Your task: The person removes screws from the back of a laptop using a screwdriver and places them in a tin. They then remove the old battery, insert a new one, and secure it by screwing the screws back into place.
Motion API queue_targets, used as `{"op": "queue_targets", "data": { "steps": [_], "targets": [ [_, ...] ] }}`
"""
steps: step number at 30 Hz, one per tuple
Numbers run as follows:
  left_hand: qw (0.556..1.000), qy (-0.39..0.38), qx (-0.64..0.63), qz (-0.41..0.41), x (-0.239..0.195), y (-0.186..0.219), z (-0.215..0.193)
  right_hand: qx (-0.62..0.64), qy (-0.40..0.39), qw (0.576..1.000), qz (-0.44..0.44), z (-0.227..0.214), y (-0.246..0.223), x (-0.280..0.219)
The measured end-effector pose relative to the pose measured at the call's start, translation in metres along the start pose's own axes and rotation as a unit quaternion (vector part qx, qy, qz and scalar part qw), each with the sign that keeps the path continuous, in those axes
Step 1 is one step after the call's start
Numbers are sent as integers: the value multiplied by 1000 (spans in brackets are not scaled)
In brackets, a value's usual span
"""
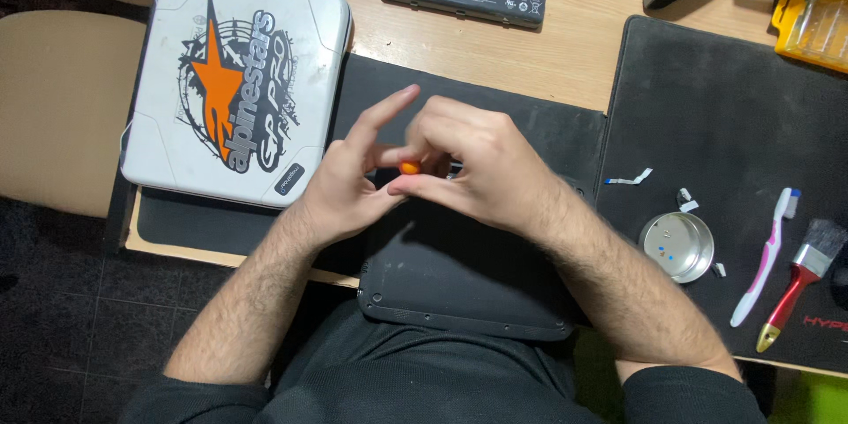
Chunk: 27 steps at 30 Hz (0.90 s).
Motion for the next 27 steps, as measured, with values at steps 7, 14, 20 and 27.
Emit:
{"op": "queue_targets", "data": {
  "steps": [7,14,20,27],
  "targets": [
    [998,-57,-6,23,1,5,6,-9,-23,999,-25,-1,0,-3],
    [998,-59,6,5,7,11,-2,21,-58,998,-24,-9,-12,2],
    [997,-72,-5,-33,9,9,2,-14,-39,999,-4,1,1,-4],
    [994,-109,-6,3,13,13,1,6,-72,996,-46,-8,-19,0]
  ]
}}
Point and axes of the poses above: each hand's wrist, its own x-axis towards the middle knuckle, its own z-axis out of the palm, y = z × x, the point moved 7 cm from there along x, towards the middle knuckle, and after that the axes turned 8 degrees about z, right-handed, at the moved point
